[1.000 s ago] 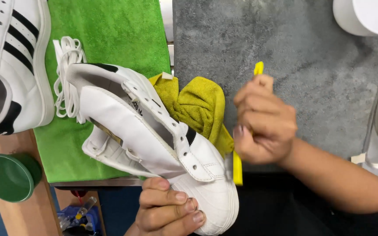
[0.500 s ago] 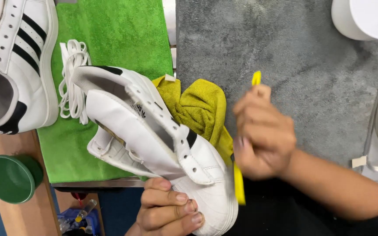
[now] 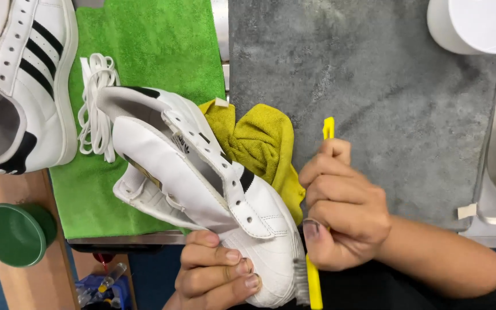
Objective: The person scrubs a white Adidas sneaker with a yellow brush and wipes it with a yellow cloth. They repeatedly dip the brush into a small white cup of liquid and clean the toe, sides, heel, and interior of the shoe, turning it over to access different areas.
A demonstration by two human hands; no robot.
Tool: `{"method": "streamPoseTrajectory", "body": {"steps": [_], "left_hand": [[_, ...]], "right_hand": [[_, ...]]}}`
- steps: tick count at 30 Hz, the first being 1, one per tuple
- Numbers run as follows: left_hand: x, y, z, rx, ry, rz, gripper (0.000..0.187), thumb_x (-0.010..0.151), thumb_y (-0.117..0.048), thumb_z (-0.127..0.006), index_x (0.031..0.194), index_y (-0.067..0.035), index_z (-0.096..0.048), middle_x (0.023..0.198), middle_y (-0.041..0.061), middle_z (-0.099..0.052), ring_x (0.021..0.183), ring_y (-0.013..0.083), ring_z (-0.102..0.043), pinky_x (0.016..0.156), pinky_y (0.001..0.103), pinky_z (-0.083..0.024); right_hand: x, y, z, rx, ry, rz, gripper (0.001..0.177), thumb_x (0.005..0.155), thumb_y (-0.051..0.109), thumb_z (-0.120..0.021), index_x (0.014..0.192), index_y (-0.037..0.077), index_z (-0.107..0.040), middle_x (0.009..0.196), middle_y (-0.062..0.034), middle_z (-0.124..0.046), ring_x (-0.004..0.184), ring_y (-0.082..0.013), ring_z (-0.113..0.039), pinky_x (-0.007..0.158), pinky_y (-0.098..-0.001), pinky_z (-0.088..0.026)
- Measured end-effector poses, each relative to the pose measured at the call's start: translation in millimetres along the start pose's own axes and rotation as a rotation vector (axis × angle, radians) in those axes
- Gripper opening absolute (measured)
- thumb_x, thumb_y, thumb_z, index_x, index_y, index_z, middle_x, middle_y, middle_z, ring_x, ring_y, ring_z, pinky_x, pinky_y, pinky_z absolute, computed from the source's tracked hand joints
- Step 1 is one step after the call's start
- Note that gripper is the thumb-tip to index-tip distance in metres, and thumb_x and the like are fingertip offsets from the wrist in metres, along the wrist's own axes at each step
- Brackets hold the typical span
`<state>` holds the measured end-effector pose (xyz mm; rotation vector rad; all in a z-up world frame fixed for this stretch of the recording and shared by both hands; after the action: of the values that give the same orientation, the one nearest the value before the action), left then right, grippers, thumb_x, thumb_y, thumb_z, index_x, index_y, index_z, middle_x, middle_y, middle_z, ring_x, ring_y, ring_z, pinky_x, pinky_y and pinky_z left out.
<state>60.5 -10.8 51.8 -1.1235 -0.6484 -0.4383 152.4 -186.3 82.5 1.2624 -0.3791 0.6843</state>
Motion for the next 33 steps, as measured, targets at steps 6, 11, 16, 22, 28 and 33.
{"method": "streamPoseTrajectory", "body": {"steps": [6, 11, 16, 22, 28, 33], "left_hand": [[-2.6, 0.1, 0.3, 0.002, 0.224, -0.089, 0.017, 0.090, -0.013, -0.074, 0.102, -0.025, -0.070, 0.101, -0.013, -0.068, 0.095, 0.0056, -0.064, 0.096, 0.029, -0.053], [8.2, 0.4, -11.0, -0.014, 0.120, -0.144, 0.012, 0.090, -0.011, -0.070, 0.092, -0.022, -0.073, 0.093, -0.011, -0.071, 0.088, 0.0046, -0.065, 0.093, 0.026, -0.052], [5.7, -0.7, -12.5, 0.029, 0.016, -0.208, 0.014, 0.093, -0.015, -0.064, 0.084, -0.022, -0.073, 0.079, -0.010, -0.073, 0.076, 0.0036, -0.065, 0.084, 0.025, -0.052], [8.4, -2.0, -18.5, 0.022, -0.061, -0.207, 0.013, 0.091, -0.016, -0.066, 0.082, -0.022, -0.072, 0.077, -0.011, -0.072, 0.074, 0.0035, -0.065, 0.082, 0.024, -0.053], [11.2, -1.6, -18.0, 0.016, 0.026, -0.225, 0.011, 0.091, -0.013, -0.068, 0.085, -0.021, -0.073, 0.080, -0.011, -0.073, 0.078, 0.0036, -0.065, 0.087, 0.024, -0.052], [14.6, -3.8, -23.1, 0.028, 0.138, -0.233, 0.013, 0.095, -0.014, -0.064, 0.092, -0.021, -0.075, 0.087, -0.010, -0.075, 0.083, 0.0044, -0.066, 0.088, 0.025, -0.052]], "right_hand": [[9.2, -1.9, -0.5, -0.001, 0.033, 0.014, 0.029, 0.084, 0.008, -0.046, 0.056, 0.005, -0.041, 0.055, -0.0074, -0.039, 0.051, -0.0270, -0.045, 0.069, -0.0442, -0.025], [9.1, -16.4, -2.5, -0.047, 0.070, 0.035, 0.026, 0.083, 0.002, -0.047, 0.059, 0.004, -0.036, 0.058, -0.0084, -0.035, 0.057, -0.0286, -0.045, 0.070, -0.0441, -0.025], [1.1, -27.2, 0.3, -0.123, 0.053, 0.039, 0.023, 0.076, -0.005, -0.048, 0.059, 0.002, -0.035, 0.056, -0.0090, -0.038, 0.060, -0.0294, -0.049, 0.072, -0.0452, -0.030], [1.3, -15.7, 4.4, -0.088, 0.051, 0.061, 0.022, 0.076, -0.001, -0.042, 0.056, 0.004, -0.039, 0.057, -0.0087, -0.036, 0.053, -0.0293, -0.045, 0.073, -0.0451, -0.027], [-2.3, -14.6, 4.9, -0.119, 0.117, 0.055, 0.025, 0.079, 0.003, -0.044, 0.055, 0.007, -0.039, 0.057, -0.0064, -0.038, 0.054, -0.0265, -0.047, 0.074, -0.0447, -0.027], [-8.0, 10.1, 2.7, -0.141, 0.207, 0.103, 0.022, 0.078, 0.012, -0.048, 0.056, 0.008, -0.043, 0.060, -0.0053, -0.038, 0.056, -0.0269, -0.052, 0.070, -0.0452, -0.027]]}}
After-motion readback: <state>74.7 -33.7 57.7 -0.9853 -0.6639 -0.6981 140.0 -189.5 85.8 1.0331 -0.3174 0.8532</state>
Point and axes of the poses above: each hand's wrist, its own x-axis towards the middle knuckle, its own z-axis out of the back of the hand, y = z × x, the point moved 8 cm from there along x, towards the middle knuckle
